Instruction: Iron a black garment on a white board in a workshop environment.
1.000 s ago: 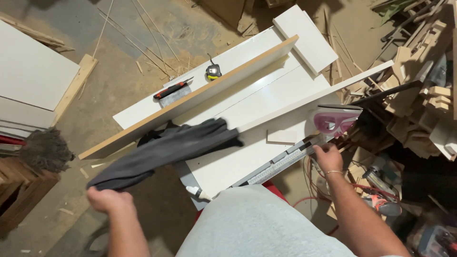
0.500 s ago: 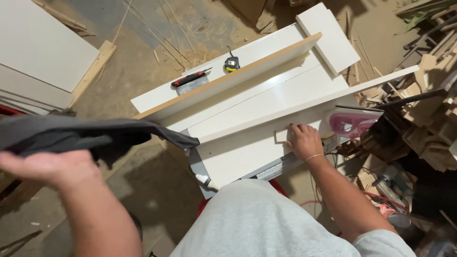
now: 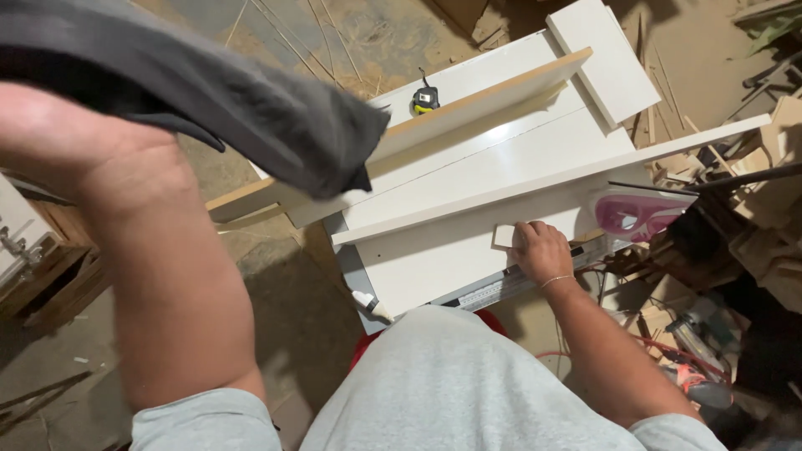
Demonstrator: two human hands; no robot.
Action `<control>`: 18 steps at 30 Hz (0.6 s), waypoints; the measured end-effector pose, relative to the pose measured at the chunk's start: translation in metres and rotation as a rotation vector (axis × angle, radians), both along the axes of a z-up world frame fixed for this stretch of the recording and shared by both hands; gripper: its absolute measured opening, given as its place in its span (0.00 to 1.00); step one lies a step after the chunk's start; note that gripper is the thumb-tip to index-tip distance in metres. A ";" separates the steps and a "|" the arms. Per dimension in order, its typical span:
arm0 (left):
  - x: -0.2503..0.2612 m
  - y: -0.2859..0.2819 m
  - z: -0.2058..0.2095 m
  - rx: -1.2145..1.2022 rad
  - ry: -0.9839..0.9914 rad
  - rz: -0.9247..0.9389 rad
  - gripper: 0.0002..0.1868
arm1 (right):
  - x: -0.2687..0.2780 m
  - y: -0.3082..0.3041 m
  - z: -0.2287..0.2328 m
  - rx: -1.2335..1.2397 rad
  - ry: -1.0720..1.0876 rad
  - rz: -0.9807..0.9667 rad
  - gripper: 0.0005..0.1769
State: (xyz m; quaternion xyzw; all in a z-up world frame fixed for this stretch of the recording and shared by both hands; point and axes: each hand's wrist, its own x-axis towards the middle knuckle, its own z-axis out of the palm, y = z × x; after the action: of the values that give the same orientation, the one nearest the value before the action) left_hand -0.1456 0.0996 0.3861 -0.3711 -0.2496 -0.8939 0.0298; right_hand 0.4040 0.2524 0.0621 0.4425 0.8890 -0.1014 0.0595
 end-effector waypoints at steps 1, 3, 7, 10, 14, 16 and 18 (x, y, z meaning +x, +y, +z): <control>-0.003 0.005 -0.009 0.026 -0.017 -0.067 0.26 | 0.001 -0.002 0.000 0.008 0.009 0.007 0.31; 0.023 0.024 -0.015 0.063 -0.037 -0.148 0.29 | -0.001 -0.004 0.008 0.026 0.016 0.000 0.31; 0.141 0.056 0.016 -0.387 -0.775 -0.218 0.25 | 0.003 -0.007 0.016 -0.012 0.007 -0.007 0.32; 0.182 0.063 -0.013 -0.700 -0.849 -0.090 0.14 | 0.022 -0.007 -0.019 0.040 0.027 -0.017 0.39; 0.126 0.066 -0.162 -1.285 -0.244 -0.176 0.10 | 0.040 -0.006 -0.040 0.066 0.018 -0.003 0.40; 0.123 0.064 -0.169 -1.610 0.057 -0.052 0.11 | 0.034 -0.008 -0.028 0.063 0.025 0.005 0.41; 0.119 0.057 -0.185 -1.911 0.380 0.085 0.14 | 0.028 -0.009 -0.026 0.061 0.033 0.015 0.42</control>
State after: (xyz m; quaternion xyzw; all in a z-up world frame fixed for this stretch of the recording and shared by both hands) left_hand -0.0268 0.1563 0.2007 -0.3674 -0.8738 -0.2381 -0.2118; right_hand 0.4323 0.2437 0.0364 0.4355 0.8960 -0.0811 0.0320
